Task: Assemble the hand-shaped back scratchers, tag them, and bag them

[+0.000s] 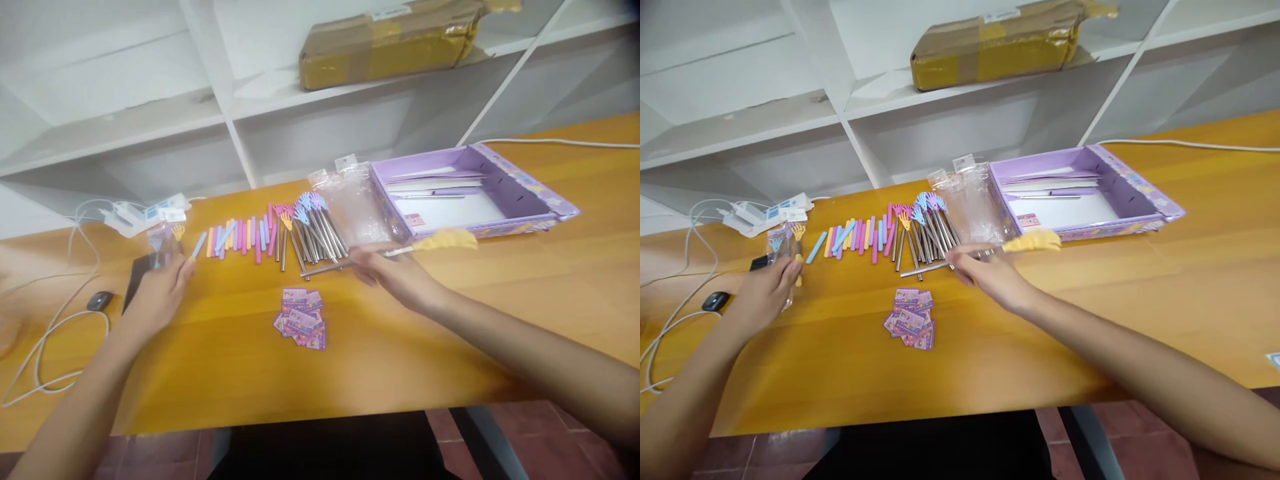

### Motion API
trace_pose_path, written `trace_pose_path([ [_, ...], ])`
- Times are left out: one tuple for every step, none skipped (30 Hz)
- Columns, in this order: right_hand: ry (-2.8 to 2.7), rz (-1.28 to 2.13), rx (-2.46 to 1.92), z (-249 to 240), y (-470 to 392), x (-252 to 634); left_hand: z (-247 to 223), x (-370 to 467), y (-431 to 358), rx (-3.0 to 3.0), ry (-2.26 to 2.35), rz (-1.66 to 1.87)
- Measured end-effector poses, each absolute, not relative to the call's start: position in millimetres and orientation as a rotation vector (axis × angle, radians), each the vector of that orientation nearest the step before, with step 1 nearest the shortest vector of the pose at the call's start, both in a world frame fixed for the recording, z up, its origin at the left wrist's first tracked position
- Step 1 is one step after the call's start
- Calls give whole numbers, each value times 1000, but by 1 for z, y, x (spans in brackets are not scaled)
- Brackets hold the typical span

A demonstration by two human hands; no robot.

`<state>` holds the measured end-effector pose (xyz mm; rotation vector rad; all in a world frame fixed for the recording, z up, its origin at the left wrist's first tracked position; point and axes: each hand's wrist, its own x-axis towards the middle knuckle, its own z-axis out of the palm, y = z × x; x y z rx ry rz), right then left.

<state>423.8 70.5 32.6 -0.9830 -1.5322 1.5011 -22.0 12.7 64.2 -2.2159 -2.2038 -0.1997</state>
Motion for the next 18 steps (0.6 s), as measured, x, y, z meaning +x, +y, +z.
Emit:
trace_pose_path([
  [-1604, 1374, -973, 36, 87, 421, 62, -23, 33, -2115, -2209, -200],
  [-1644, 1289, -957, 39, 103, 416, 58, -22, 52, -2038, -2222, -187],
  [-1670, 1244, -945, 43, 117, 410, 54, -20, 70, -1904, -2265, -189],
  [-1679, 1231, -952, 47, 130, 404, 48, -17, 87, -1853, -2292, -164],
  [-1684, 1228, -981, 49, 142, 396, 41, -15, 101, -1808, -2325, -125],
  [-1698, 1211, -1021, 50, 152, 389, 34, -12, 112, -1803, -2331, -114],
  [-1724, 1168, -1069, 50, 160, 382, 26, -10, 120, -1805, -2340, -101],
  [-1763, 1092, -1119, 49, 167, 374, 20, -8, 125, -1812, -2346, -90],
  [-1834, 987, -1167, 46, 172, 367, 13, -7, 128, -1827, -2349, -82],
  [-1930, 867, -1210, 42, 175, 359, 8, -6, 129, -1839, -2355, -74],
  [-2036, 750, -1247, 37, 177, 352, 5, -6, 129, -1851, -2360, -66],
  [-2134, 648, -1276, 33, 177, 345, 2, -6, 129, -1862, -2364, -62],
  [-2216, 574, -1293, 28, 176, 338, 0, -7, 128, -1870, -2369, -62],
  [-2281, 528, -1299, 25, 174, 332, 0, -9, 128, -1873, -2373, -67],
  [-2324, 501, -1301, 22, 171, 326, 0, -11, 128, -1871, -2380, -76],
  [-2357, 481, -1305, 20, 168, 321, 1, -13, 129, -1864, -2390, -87],
  [-2393, 451, -1318, 19, 165, 317, 3, -17, 130, -1847, -2403, -102],
  [-2428, 417, -1336, 18, 162, 313, 6, -21, 130, -1823, -2419, -118],
])
